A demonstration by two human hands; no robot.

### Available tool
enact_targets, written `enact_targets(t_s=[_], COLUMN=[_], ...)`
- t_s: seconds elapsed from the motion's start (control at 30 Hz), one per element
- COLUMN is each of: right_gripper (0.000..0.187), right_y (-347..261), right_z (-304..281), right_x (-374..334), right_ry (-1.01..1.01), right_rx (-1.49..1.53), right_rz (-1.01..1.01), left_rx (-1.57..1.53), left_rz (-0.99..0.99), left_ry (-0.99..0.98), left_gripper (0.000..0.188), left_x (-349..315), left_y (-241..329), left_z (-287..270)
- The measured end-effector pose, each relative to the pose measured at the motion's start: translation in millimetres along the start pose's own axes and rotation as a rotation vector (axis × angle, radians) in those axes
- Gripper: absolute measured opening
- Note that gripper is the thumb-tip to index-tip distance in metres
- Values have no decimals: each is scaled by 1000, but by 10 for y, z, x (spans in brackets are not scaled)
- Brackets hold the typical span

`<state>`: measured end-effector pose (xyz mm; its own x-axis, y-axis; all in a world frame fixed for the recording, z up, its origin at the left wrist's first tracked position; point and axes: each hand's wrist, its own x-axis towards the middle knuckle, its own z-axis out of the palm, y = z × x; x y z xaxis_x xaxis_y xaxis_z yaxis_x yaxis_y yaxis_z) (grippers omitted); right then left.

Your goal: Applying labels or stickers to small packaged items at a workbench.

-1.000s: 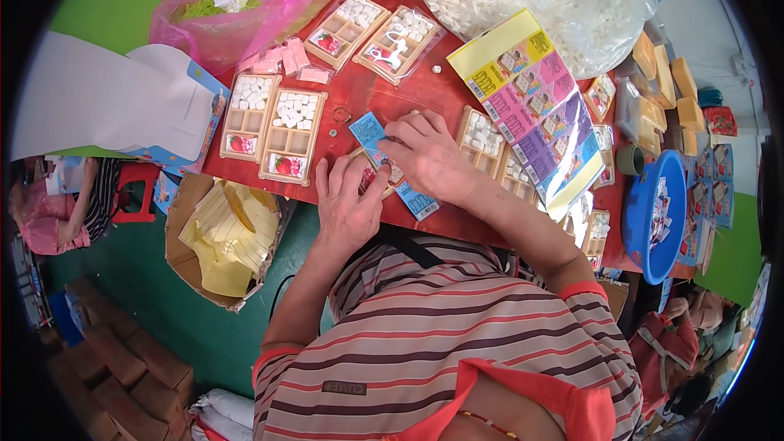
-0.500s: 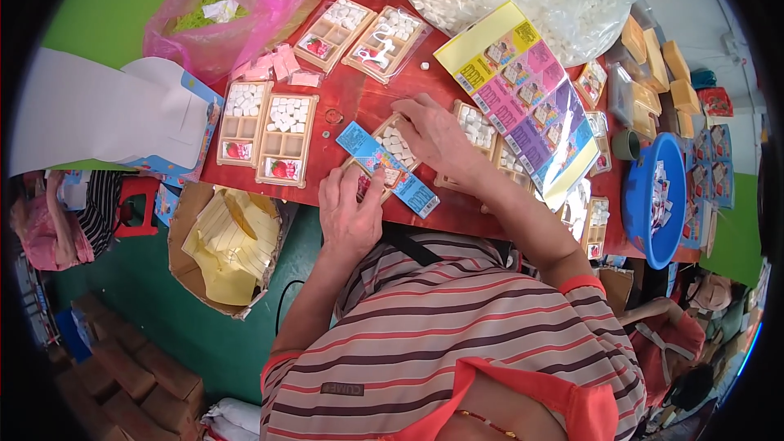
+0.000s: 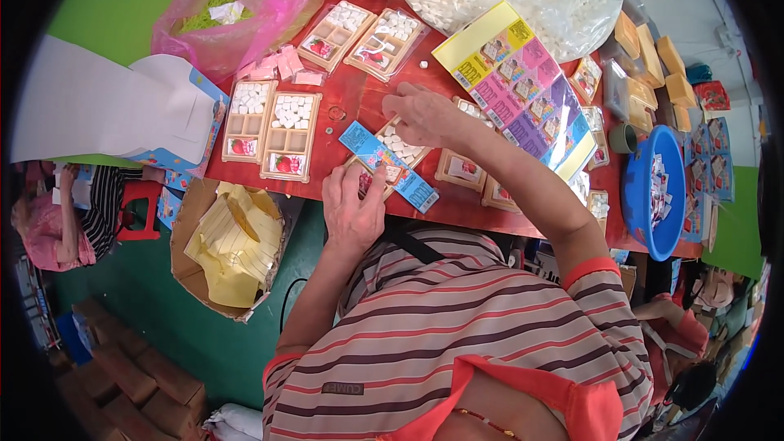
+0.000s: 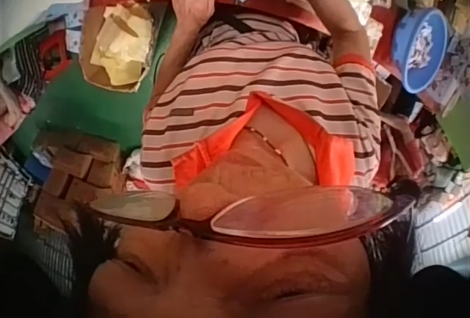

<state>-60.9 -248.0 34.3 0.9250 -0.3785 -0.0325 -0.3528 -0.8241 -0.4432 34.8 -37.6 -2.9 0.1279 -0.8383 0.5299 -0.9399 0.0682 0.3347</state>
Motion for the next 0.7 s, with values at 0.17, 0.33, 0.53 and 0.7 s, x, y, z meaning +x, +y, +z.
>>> enact_targets(t_s=[0.17, 0.33, 0.53, 0.7], right_gripper=[16, 13, 24, 25], right_y=[-32, 34, 137, 179], right_z=[-66, -124, -181, -61], right_x=[6, 20, 92, 52], right_ry=[-37, -73, -187, -152], right_rx=[-6, 13, 313, 174], right_rz=[-5, -78, 199, 142], left_rx=[18, -21, -26, -6], left_rz=[24, 36, 38, 46], left_ry=[-5, -2, 4, 10], left_gripper=[37, 40, 39, 39], left_x=[-21, -18, -32, -19], left_y=[-19, -35, -52, -50], left_z=[-10, -6, -7, -3])
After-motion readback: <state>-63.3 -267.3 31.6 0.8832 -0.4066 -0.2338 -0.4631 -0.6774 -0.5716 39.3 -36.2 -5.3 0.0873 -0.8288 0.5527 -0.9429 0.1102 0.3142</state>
